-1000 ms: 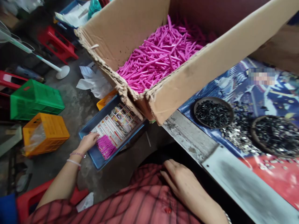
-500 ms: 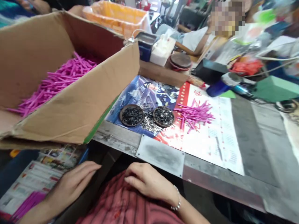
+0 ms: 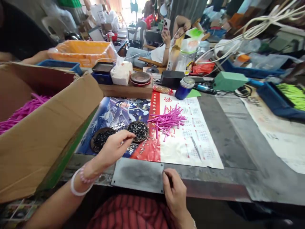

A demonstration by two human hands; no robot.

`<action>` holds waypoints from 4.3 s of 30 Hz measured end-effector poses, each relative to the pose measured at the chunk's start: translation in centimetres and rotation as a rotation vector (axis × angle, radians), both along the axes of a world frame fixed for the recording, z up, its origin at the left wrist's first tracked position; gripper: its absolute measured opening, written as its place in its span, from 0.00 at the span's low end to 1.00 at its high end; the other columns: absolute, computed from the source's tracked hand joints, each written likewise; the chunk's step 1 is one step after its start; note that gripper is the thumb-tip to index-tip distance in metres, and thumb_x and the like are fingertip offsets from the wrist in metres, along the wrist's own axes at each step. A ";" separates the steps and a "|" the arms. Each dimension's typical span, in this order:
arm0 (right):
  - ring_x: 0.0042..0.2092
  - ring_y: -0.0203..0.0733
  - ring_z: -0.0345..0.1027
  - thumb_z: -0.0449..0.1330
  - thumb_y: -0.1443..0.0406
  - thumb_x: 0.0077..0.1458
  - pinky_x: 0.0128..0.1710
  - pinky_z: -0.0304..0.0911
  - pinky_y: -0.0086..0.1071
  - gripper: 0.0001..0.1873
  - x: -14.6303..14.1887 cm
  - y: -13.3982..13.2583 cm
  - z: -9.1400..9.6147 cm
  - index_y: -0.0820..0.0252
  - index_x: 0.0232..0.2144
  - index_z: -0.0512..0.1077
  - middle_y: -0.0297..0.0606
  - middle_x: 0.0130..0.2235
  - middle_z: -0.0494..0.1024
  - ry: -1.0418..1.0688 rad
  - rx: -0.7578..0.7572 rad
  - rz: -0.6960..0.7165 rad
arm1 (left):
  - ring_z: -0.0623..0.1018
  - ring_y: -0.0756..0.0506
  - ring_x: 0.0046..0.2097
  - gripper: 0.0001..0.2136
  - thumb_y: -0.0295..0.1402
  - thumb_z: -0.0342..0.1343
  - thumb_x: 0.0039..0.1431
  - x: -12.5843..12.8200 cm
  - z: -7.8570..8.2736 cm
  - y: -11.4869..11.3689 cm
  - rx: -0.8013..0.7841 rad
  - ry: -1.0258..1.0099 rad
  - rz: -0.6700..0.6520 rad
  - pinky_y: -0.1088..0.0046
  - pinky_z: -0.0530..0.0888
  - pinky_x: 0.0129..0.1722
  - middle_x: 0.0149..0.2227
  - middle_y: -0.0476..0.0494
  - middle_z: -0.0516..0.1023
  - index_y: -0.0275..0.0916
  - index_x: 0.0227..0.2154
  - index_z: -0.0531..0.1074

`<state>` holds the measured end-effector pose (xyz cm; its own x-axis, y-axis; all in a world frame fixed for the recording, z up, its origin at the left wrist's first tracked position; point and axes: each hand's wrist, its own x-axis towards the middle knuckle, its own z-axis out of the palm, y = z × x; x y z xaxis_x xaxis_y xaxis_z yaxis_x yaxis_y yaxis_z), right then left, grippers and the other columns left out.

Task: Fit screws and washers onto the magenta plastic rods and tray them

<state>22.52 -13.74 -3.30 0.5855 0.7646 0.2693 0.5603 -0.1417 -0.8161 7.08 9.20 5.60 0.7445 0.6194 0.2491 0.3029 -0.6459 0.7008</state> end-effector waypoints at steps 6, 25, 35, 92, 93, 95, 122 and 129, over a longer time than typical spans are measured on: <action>0.35 0.43 0.75 0.57 0.70 0.64 0.36 0.72 0.36 0.05 0.4 1.3 -1.6 0.57 0.40 0.72 0.39 0.34 0.79 -0.257 0.207 0.038 | 0.74 0.41 0.49 0.10 0.25 0.50 0.68 11.9 -2.4 2.0 0.346 0.408 -0.174 0.64 0.72 0.49 0.45 0.38 0.75 0.37 0.43 0.76; 0.38 0.42 0.74 0.55 0.71 0.64 0.39 0.69 0.34 0.08 0.1 1.7 0.2 0.55 0.43 0.71 0.38 0.38 0.78 0.112 0.203 0.049 | 0.79 0.45 0.42 0.07 0.29 0.52 0.69 9.2 -0.8 -0.2 -0.162 0.125 -0.222 0.69 0.75 0.44 0.42 0.41 0.80 0.36 0.44 0.73; 0.40 0.41 0.75 0.67 0.53 0.59 0.41 0.72 0.34 0.16 -3.8 5.9 3.7 0.54 0.44 0.73 0.37 0.41 0.79 1.019 0.138 0.393 | 0.80 0.47 0.39 0.12 0.35 0.73 0.51 0.1 -1.5 -8.2 -1.302 -0.687 0.313 0.75 0.77 0.41 0.36 0.46 0.82 0.41 0.36 0.79; 0.37 0.41 0.71 0.59 0.72 0.60 0.39 0.64 0.33 0.07 3.4 29.9 5.4 0.62 0.34 0.77 0.40 0.35 0.79 -0.554 -0.348 0.694 | 0.75 0.46 0.34 0.11 0.39 0.46 0.72 -12.5 -5.1 -9.3 -0.822 -0.143 0.186 0.73 0.72 0.36 0.33 0.46 0.76 0.42 0.36 0.69; 0.37 0.41 0.71 0.59 0.73 0.60 0.39 0.63 0.33 0.08 3.2 30.7 5.3 0.62 0.35 0.77 0.41 0.36 0.79 -0.586 -0.365 0.720 | 0.75 0.46 0.35 0.12 0.40 0.46 0.72 -12.6 -5.1 -9.0 -0.811 -0.150 0.201 0.73 0.72 0.37 0.33 0.46 0.76 0.42 0.35 0.69; 0.38 0.41 0.71 0.59 0.75 0.58 0.40 0.63 0.32 0.09 3.0 31.8 5.3 0.62 0.35 0.78 0.41 0.37 0.78 -0.649 -0.400 0.792 | 0.75 0.45 0.35 0.12 0.40 0.47 0.71 -12.8 -5.2 -8.5 -0.792 -0.169 0.229 0.73 0.72 0.37 0.32 0.46 0.76 0.42 0.34 0.69; 0.33 0.36 0.67 0.56 0.67 0.63 0.34 0.63 0.31 0.09 2.7 32.4 8.4 0.60 0.32 0.75 0.36 0.33 0.77 -0.528 -0.334 0.937 | 0.77 0.48 0.35 0.11 0.39 0.44 0.73 -12.4 -5.1 -7.4 -0.747 -0.143 0.160 0.76 0.71 0.36 0.33 0.48 0.76 0.41 0.42 0.69; 0.31 0.35 0.63 0.69 0.54 0.56 0.31 0.60 0.31 0.17 0.2 19.9 8.7 0.60 0.28 0.74 0.33 0.29 0.73 0.663 -0.500 1.018 | 0.76 0.50 0.33 0.08 0.34 0.50 0.72 -11.4 -3.3 -6.7 -0.479 -0.056 0.066 0.76 0.68 0.34 0.31 0.50 0.76 0.39 0.38 0.72</action>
